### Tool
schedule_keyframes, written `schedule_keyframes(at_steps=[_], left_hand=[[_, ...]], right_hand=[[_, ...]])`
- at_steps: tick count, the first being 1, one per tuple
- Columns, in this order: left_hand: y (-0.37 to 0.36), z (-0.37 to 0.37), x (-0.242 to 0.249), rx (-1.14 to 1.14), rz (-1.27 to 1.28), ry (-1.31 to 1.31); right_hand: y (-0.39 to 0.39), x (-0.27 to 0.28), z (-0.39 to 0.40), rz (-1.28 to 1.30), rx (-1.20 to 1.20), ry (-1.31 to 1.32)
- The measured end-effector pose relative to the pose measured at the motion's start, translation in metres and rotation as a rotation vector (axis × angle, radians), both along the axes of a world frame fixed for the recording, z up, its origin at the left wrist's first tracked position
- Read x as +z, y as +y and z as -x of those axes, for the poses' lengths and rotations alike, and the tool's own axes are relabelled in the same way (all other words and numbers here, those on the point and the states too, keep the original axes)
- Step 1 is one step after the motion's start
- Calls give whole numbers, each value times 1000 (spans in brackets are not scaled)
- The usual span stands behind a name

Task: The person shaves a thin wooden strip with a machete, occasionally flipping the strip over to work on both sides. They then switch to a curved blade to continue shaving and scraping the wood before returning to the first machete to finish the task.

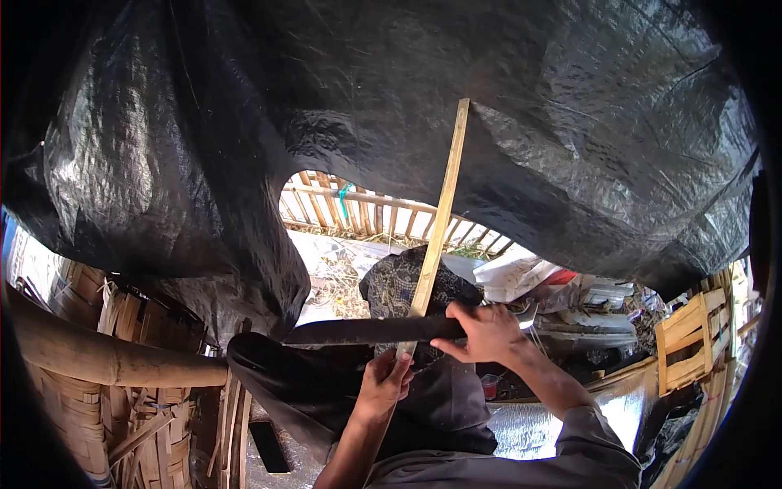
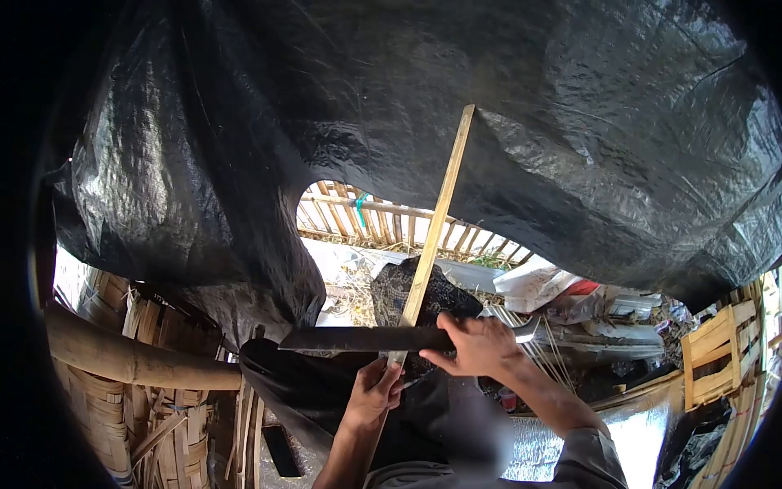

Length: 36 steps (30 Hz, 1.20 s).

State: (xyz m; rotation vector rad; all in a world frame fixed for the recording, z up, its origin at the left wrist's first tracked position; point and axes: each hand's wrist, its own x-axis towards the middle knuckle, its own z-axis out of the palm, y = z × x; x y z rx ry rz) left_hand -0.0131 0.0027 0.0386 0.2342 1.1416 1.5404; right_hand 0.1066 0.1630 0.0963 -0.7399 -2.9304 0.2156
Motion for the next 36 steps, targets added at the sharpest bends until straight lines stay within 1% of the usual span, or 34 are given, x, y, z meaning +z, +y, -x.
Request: schedule_keyframes(at_steps=[4, 8, 10, 11, 12, 14, 15, 17, 18, 20, 21, 22, 24, 25, 27, 28, 29, 30, 31, 32, 34, 36], left_hand=[[12, -1, -5, 31, -11, 24], [14, 4, -8, 9, 25, -69], [14, 6, -15, -33, 1, -181], [14, 6, -16, -36, 8, -182], [15, 6, -15, -41, 17, -182], [17, 9, -14, -40, 26, -181], [17, 9, -15, -46, 28, -178], [15, 10, -16, -52, 33, -176], [14, 11, -16, -54, 38, -177], [13, 14, -16, -55, 45, -184], [12, 16, -17, -54, 42, -216], [10, 18, -18, -50, 39, -251], [7, 21, -19, -66, 47, -249], [7, 22, -19, -90, 50, -240], [5, 23, -18, -108, 42, -225], [4, 23, -16, -126, 29, -197], [6, 21, -14, -115, 33, -146], [7, 20, -13, -116, 36, -149], [9, 20, -12, -104, 55, -95], [11, 21, -11, -91, 70, -36], [14, 24, -14, -82, 55, -33], [17, 26, -11, -71, 40, -32]], right_hand=[[39, -8, 13, -86, 8, 9], [65, -4, 28, -29, -30, 58], [77, -7, 40, -28, -22, 70], [79, -7, 44, -90, -42, 51], [84, -12, 49, -92, -75, 41], [93, -13, 59, 25, -82, 155], [94, -12, 61, 28, -80, 155], [95, -11, 65, 263, 1, 346], [95, -13, 64, 264, 1, 345], [89, -22, 56, 487, 23, 151], [82, -31, 51, 488, 62, 241], [72, -18, 47, 562, -14, 63], [61, -31, 35, 350, 43, 93], [60, -33, 30, 355, 43, 84], [56, -27, 22, 40, 28, -13], [57, -22, 22, 46, 27, -20], [63, -16, 27, 91, 21, -93], [67, -11, 30, 134, 14, -166], [69, -10, 33, 241, -3, -139], [70, -15, 33, 236, -2, -135], [72, -25, 34, 235, -27, -26], [72, -25, 37, 242, -26, 4]])
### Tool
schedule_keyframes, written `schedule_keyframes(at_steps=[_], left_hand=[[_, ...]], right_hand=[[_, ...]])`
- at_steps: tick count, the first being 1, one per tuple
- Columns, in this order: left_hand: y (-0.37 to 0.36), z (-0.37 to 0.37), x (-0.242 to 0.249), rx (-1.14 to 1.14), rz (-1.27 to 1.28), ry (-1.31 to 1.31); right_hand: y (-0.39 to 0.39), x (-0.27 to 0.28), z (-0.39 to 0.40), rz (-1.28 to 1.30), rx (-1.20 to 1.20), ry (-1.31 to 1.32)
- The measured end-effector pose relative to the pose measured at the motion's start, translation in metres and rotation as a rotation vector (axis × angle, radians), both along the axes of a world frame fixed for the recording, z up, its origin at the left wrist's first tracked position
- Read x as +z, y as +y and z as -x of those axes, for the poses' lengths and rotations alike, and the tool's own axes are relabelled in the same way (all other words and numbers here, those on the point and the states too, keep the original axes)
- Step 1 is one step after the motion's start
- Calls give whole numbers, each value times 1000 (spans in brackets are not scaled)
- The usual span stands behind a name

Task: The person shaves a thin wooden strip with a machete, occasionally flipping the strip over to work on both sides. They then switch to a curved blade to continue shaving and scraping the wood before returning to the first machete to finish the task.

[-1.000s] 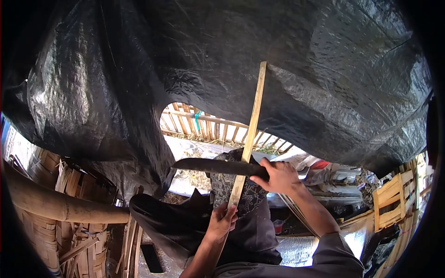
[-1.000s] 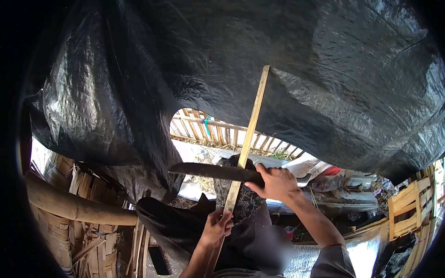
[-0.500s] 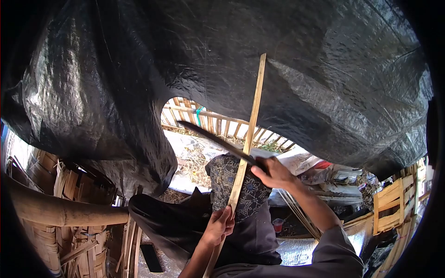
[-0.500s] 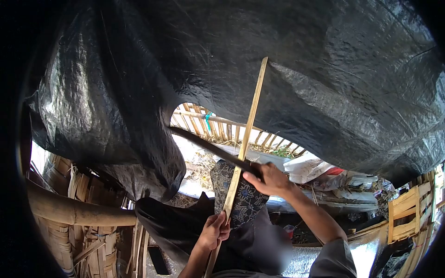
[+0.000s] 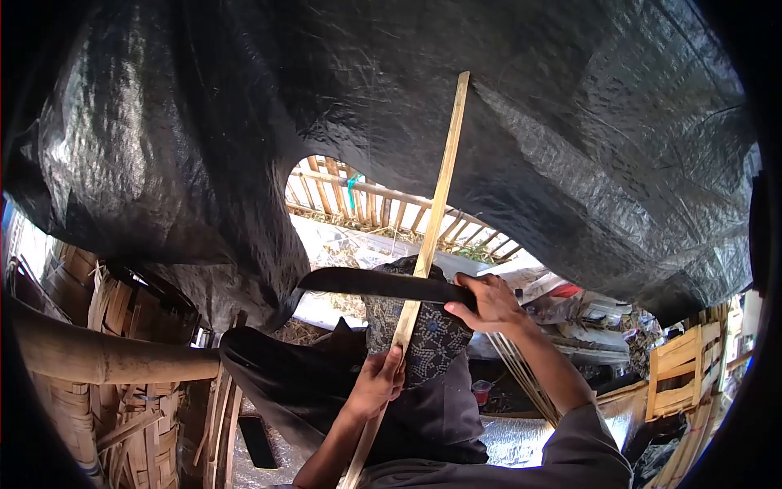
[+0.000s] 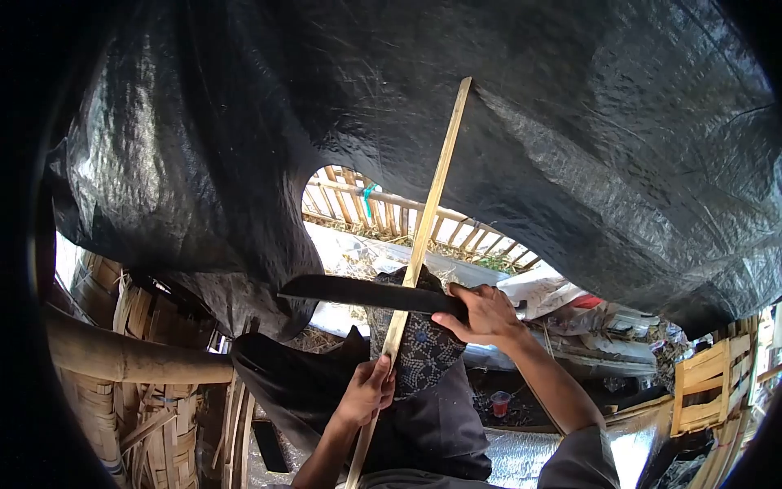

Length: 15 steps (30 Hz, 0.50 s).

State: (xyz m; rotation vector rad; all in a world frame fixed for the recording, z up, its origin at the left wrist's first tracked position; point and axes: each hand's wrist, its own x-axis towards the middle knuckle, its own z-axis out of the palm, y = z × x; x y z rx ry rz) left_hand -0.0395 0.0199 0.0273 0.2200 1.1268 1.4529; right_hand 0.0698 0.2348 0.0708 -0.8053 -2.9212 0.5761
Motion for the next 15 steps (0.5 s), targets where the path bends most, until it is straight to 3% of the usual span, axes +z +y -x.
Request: schedule_keyframes(at_steps=[7, 10, 12, 14, 15], left_hand=[[4, 7, 7, 26, -60, -30], [4, 7, 3, 78, -63, -13], [-1, 6, 2, 63, -84, -46], [-3, 7, 4, 47, -73, -66], [-3, 7, 4, 35, -68, -52]], right_hand=[[-22, 9, 1, 138, -91, 118], [-42, 28, -9, 281, 41, 126], [-54, 23, -14, 231, 24, 196], [-61, 20, -15, 88, -54, -97], [-63, 20, -14, -40, 31, -158]])
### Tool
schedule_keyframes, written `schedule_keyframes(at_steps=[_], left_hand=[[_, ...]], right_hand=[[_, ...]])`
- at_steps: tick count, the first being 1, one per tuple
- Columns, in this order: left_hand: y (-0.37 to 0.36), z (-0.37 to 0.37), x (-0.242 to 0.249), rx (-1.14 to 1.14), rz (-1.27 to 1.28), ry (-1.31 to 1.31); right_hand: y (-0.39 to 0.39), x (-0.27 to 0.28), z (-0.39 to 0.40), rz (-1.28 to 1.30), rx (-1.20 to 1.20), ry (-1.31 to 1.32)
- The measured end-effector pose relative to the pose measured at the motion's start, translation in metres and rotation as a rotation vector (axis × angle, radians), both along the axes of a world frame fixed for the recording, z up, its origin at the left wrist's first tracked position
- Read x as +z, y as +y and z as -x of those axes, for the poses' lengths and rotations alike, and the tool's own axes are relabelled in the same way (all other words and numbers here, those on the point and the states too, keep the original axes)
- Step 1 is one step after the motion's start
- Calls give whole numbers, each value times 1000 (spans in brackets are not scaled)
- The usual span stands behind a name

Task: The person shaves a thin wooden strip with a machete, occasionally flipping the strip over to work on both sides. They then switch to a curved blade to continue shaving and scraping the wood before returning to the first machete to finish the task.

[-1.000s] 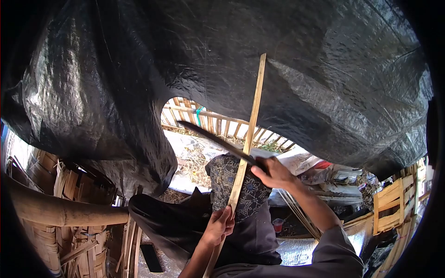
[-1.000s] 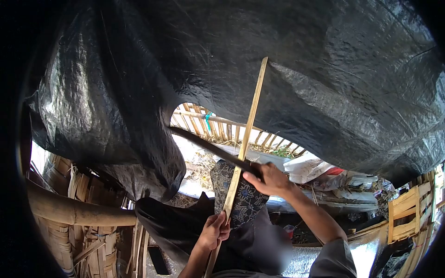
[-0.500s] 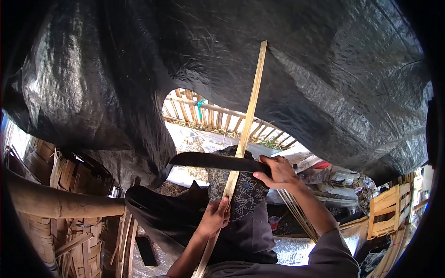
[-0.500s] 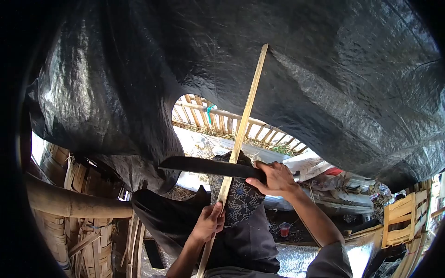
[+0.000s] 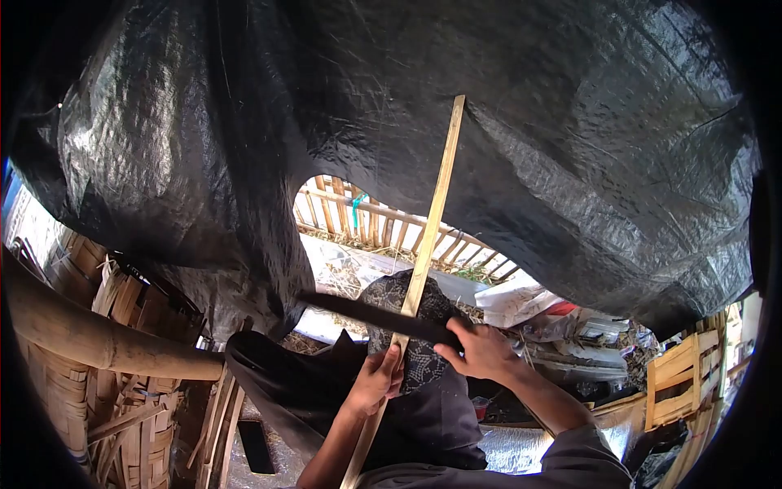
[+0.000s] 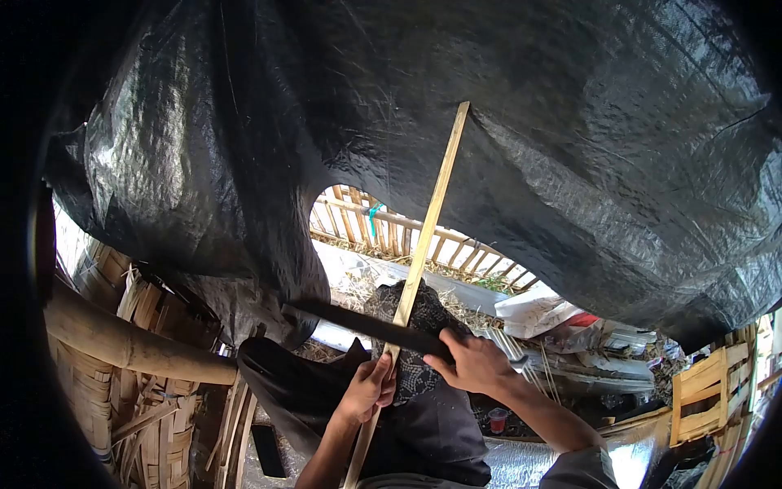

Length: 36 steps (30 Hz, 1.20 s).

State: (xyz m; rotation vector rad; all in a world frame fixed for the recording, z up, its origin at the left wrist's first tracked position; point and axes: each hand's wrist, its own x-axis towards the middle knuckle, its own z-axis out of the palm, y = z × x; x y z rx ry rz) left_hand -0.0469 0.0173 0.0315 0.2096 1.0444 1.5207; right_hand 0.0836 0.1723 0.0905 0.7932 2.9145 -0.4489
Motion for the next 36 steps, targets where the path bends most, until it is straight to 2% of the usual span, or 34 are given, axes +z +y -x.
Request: schedule_keyframes(at_steps=[1, 3, 5, 9, 10, 11, 13, 14, 17, 18, 20, 23, 24, 28, 29, 31, 33, 34, 35, 36], left_hand=[[0, 0, 1, -13, 6, 16], [2, -2, 1, 15, 15, 43], [1, -4, -4, 1, 21, 106], [-2, -3, -4, -21, 23, 113], [-2, -2, -4, -9, 14, 113], [-2, -2, -4, -15, 3, 89], [-3, 0, -4, -11, -13, 57], [-2, 0, -4, -14, -1, 47], [-3, 0, -1, -12, 21, 17], [-2, -1, -1, -22, 41, 10], [-1, -4, -6, 12, 16, 28], [-1, -6, -11, 52, -7, 99], [-2, -5, -9, 40, 8, 125], [-2, -6, -7, 15, 87, 260], [-2, -6, -6, 14, 85, 268], [-3, -5, -3, -2, 101, 288], [-2, -5, -3, 4, 93, 285], [-1, -6, -4, 13, 87, 272], [0, -7, -7, 10, 87, 270], [2, -8, -10, 32, 69, 246]], right_hand=[[2, -2, 1, -1, -1, 5], [10, -10, 3, -216, 161, -15], [22, -6, 10, -323, 180, -19], [61, -8, 30, -167, -102, 228], [63, 7, 34, 32, -174, 252], [71, -3, 34, 138, -228, 306], [56, 5, 32, 465, -236, 258], [52, -6, 28, 490, -145, 356], [35, -23, 15, 159, 66, 369], [31, -17, 15, 159, 74, 359], [19, 4, 12, -279, 160, 65], [20, 14, 16, -252, 160, -45], [32, 8, 16, -252, 171, 72], [63, 13, 34, -161, 16, 161], [68, 18, 35, 17, -76, 127], [62, 16, 38, 50, -74, 266], [43, 34, 38, 358, -206, -29], [41, 13, 32, 181, 42, 187], [42, 2, 25, 213, 54, 70], [38, 3, 23, -17, 137, 33]])
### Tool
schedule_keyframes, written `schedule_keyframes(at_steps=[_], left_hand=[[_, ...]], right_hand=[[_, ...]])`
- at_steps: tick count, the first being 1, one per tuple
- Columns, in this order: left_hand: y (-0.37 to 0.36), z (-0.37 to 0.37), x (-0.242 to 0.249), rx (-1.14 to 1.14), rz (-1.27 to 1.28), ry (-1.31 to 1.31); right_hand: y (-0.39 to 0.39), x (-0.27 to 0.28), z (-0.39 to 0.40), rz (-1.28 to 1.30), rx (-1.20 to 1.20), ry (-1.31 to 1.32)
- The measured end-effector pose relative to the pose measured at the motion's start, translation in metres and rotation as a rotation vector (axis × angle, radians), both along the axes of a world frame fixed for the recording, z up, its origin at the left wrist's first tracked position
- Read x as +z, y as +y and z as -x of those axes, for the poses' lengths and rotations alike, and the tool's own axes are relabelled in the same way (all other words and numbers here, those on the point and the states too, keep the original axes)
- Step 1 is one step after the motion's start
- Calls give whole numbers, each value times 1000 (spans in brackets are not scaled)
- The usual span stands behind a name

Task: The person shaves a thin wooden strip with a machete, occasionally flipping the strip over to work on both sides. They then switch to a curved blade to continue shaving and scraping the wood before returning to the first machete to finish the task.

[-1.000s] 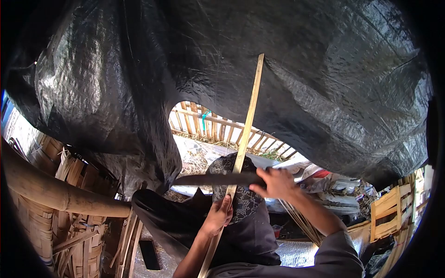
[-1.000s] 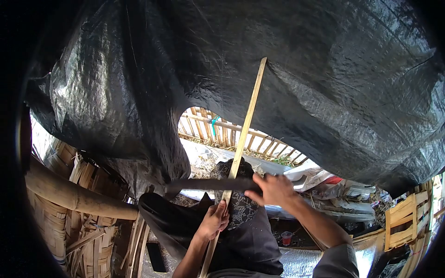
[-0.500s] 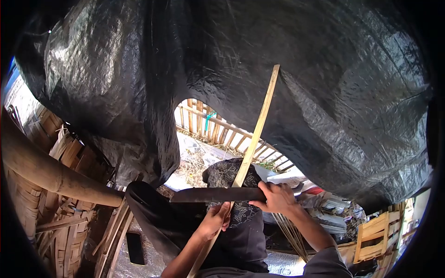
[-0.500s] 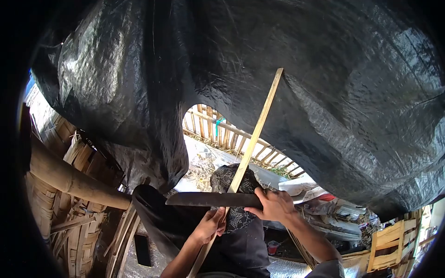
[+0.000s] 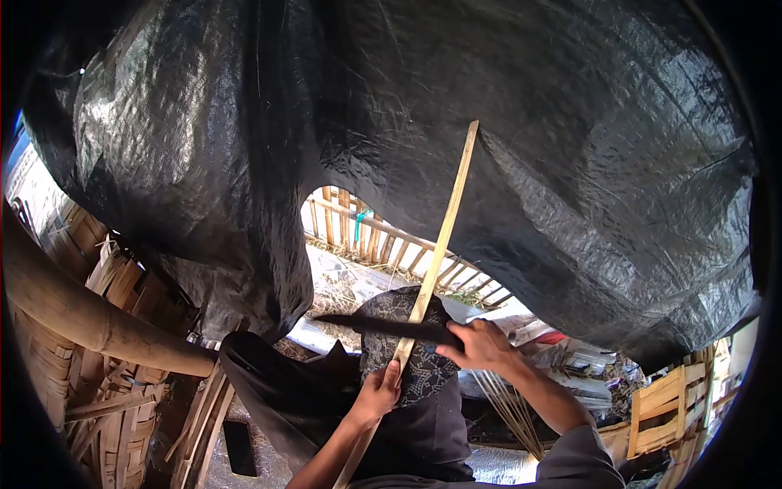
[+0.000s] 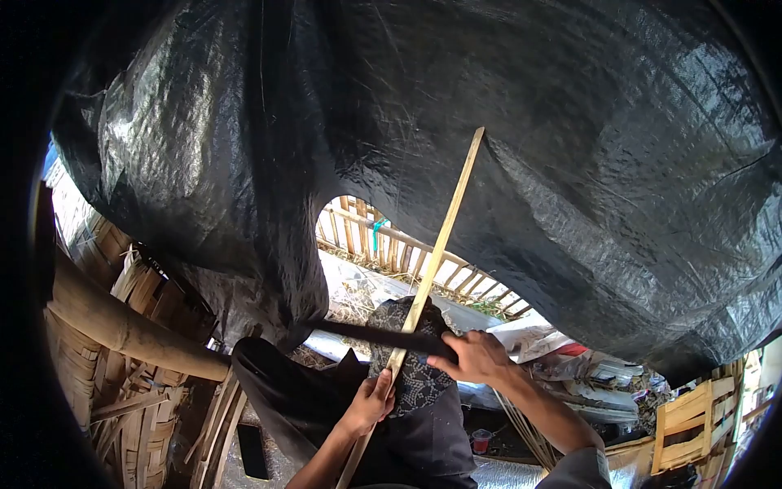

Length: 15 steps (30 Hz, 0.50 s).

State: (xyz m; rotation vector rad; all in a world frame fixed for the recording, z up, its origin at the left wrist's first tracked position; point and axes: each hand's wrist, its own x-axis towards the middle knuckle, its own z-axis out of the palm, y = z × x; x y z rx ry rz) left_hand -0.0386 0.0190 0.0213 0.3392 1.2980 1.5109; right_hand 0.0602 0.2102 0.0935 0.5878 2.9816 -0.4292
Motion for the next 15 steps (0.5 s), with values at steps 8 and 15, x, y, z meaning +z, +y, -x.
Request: schedule_keyframes(at_steps=[8, 15], left_hand=[[-13, -7, 2, -36, 73, -223], [-7, -14, -5, 41, 77, -21]], right_hand=[[50, -6, 13, -10, -276, 208], [10, 5, -5, -26, 19, -68]])
